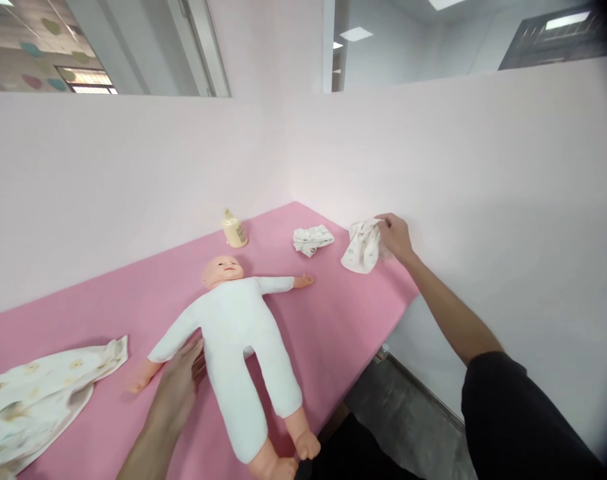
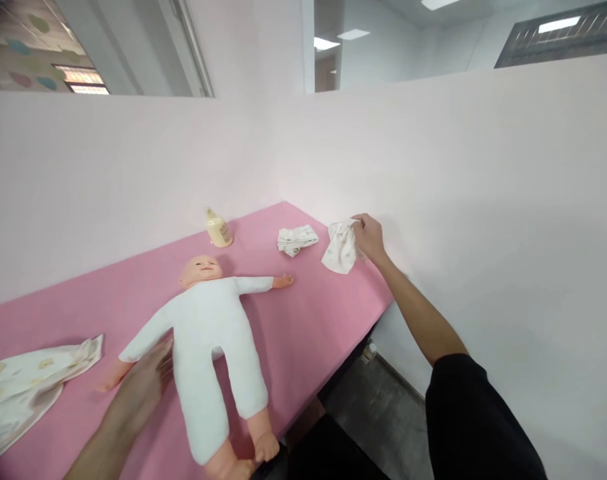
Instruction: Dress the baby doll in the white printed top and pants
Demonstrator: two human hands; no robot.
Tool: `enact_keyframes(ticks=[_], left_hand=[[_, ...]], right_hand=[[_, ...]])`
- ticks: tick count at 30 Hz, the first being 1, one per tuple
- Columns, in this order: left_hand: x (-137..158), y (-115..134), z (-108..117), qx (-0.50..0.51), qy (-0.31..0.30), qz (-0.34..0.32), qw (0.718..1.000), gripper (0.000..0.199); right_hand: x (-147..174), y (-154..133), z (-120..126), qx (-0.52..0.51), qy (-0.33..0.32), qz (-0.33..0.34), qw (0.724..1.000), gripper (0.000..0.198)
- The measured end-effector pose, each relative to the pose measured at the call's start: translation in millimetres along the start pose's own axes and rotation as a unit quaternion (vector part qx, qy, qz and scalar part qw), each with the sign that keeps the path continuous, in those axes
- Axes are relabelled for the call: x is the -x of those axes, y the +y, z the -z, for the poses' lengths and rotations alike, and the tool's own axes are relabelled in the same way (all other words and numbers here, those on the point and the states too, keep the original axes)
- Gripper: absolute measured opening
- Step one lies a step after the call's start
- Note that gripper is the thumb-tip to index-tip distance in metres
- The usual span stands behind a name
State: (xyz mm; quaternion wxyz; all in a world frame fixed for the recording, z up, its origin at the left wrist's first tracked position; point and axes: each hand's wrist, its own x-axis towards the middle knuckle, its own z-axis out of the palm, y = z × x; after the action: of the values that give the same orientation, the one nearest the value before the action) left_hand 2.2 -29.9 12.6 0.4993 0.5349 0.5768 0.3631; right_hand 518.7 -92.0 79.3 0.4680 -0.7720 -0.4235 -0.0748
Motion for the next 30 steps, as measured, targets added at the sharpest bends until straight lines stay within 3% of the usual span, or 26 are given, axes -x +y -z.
enact_keyframes(ticks=[2, 4, 6, 9, 11, 13, 15, 16, 20, 24, 27, 30], left_hand=[[15, 6, 5, -0.043, 0.065, -0.001, 0.997, 0.068], [31, 19, 1, -0.107, 0.146, -0.054, 0.982, 0.073], [48, 38, -14, -0.139, 0.141, -0.131, 0.971, 0.067], [71, 72, -53, -0.145, -0.017, -0.214, 0.966, 0.064], [83, 92, -79, -0.127, -0.118, -0.256, 0.951, 0.077], [93, 107, -96, -0.087, -0.207, -0.263, 0.938, 0.072], [100, 117, -98, -0.056, -0.226, -0.238, 0.943, 0.06], [102, 120, -94, -0.049, -0.218, -0.218, 0.95, 0.055], [106, 127, -61, -0.052, -0.165, -0.143, 0.974, 0.044], [104, 135, -35, -0.019, -0.058, -0.152, 0.987, 0.037], [103, 140, -26, 0.005, -0.005, -0.155, 0.988, 0.038], [103, 144, -19, 0.035, -0.004, -0.155, 0.987, 0.04]], right_hand=[[4, -30, 20, -0.096, 0.038, 0.03, 0.994, 0.032], [17, -66, 36, -0.171, 0.03, 0.042, 0.984, 0.028], [37, -106, 48, -0.249, -0.012, 0.035, 0.968, 0.023], [70, -162, 56, -0.371, -0.153, 0.024, 0.916, 0.021], [88, -191, 57, -0.436, -0.279, 0.022, 0.855, 0.02], [99, -211, 56, -0.473, -0.39, 0.026, 0.789, 0.018], [103, -219, 54, -0.49, -0.445, 0.029, 0.749, 0.019], [102, -220, 53, -0.495, -0.448, 0.028, 0.744, 0.019], [93, -207, 48, -0.502, -0.396, 0.0, 0.769, 0.016], [91, -192, 41, -0.478, -0.366, -0.018, 0.798, 0.013], [94, -188, 38, -0.442, -0.353, 0.011, 0.824, 0.014], [97, -188, 36, -0.396, -0.33, 0.056, 0.855, 0.013]])
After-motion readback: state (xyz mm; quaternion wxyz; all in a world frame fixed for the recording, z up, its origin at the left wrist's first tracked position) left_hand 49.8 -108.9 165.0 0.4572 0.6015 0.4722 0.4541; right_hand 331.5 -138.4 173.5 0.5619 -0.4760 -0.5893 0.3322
